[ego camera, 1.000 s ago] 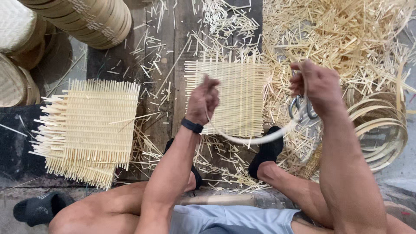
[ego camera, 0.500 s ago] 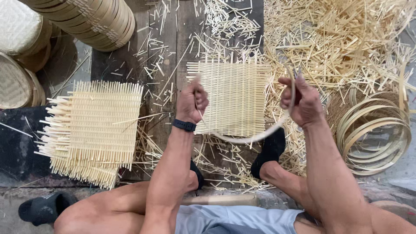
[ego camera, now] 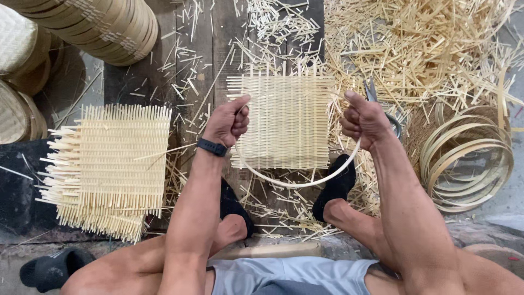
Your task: The person constructs bamboo steamer components by trimming woven bamboo sheets with shears, fitting them into circular wooden frames, and securing the edges.
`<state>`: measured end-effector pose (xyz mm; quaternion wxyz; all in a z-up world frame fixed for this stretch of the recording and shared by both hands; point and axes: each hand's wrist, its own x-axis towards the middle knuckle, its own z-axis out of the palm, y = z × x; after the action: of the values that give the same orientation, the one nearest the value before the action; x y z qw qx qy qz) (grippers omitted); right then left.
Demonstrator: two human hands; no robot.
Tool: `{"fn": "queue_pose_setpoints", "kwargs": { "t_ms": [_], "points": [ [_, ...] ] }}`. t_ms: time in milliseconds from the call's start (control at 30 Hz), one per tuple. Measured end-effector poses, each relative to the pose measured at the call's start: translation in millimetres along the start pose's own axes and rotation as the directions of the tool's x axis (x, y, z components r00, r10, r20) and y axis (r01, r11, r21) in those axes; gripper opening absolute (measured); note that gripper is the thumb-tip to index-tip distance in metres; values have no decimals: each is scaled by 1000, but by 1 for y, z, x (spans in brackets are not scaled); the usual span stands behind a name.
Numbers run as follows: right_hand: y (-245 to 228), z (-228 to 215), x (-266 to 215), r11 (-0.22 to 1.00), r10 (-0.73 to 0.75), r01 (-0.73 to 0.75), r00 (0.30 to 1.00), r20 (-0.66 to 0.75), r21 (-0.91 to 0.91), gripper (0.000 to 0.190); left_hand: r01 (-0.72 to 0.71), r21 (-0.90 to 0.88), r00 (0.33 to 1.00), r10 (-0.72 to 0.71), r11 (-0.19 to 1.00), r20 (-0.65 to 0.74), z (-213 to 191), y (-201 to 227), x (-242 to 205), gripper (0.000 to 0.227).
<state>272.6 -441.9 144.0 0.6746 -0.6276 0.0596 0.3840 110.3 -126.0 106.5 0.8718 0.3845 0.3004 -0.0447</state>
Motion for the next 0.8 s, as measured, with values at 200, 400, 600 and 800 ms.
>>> {"fn": "queue_pose_setpoints", "kwargs": {
  "t_ms": [200,400,600,800],
  "points": [
    [16,13,-3,954,-130,106,989,66,282,51,-89,-172,996,84,981,-32,-9,-19,2,42],
    [6,5,1,990,-69,98,965,-253,103,45,-50,-481,997,75,875,33,-30,-59,25,40],
    [27,0,10,963,-127,123,992,0,240,60,-189,-537,980,194,822,-48,-16,-51,16,44],
    [62,23,28,800,-179,277,957,-230,533,54,-242,-662,969,207,709,-132,8,-88,11,51]
  ]
}}
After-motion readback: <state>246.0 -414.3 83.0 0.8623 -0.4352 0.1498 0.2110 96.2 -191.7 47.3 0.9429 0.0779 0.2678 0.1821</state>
